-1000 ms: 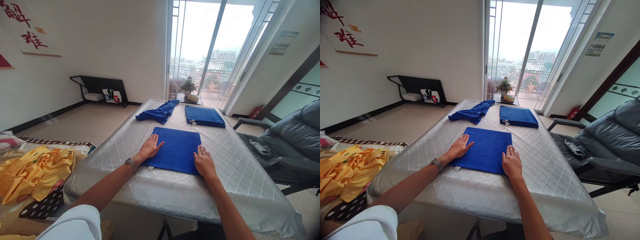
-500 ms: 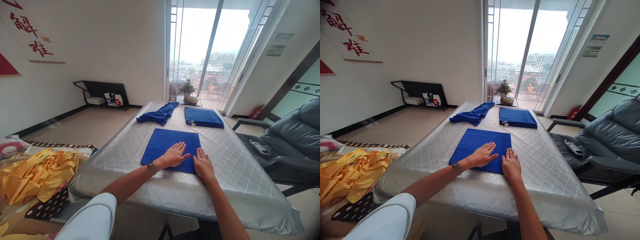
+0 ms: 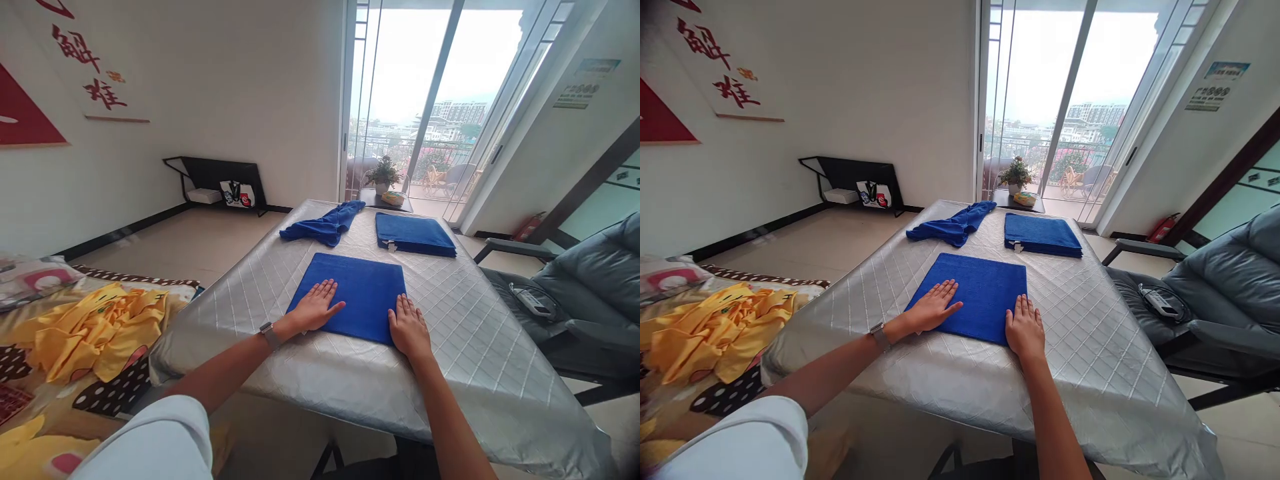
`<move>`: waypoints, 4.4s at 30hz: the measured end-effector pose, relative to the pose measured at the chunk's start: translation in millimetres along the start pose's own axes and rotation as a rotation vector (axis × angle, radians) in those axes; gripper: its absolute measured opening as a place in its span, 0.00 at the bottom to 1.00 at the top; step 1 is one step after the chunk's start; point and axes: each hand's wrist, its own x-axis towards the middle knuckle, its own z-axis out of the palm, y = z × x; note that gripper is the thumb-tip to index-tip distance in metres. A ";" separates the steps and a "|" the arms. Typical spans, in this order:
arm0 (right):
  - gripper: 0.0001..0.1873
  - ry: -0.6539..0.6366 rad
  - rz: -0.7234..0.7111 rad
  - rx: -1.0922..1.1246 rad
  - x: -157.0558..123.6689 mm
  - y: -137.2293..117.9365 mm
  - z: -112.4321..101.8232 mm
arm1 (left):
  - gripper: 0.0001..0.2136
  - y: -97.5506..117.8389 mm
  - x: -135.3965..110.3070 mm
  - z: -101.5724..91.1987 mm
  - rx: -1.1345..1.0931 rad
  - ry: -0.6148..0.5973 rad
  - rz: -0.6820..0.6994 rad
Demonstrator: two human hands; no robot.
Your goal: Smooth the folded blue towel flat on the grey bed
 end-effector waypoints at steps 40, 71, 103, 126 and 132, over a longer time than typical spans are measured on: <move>0.33 -0.081 -0.001 -0.014 -37.0 9.2 -3.2 | 0.38 32.9 -3.7 0.6 -0.049 -0.046 0.155; 0.34 -0.036 0.060 0.022 32.7 7.6 -0.5 | 0.43 1.9 -40.7 -17.2 0.061 0.082 -0.050; 0.34 -0.103 0.040 -0.132 39.2 4.7 -14.4 | 0.41 -77.6 45.3 -6.4 -0.013 0.071 -0.138; 0.36 -0.039 -0.026 0.051 136.6 9.6 3.9 | 0.40 -72.3 48.0 -17.1 0.067 0.203 -0.166; 0.36 -0.037 -0.015 0.087 138.9 10.0 5.7 | 0.36 -5.8 78.1 -19.0 0.067 0.164 0.248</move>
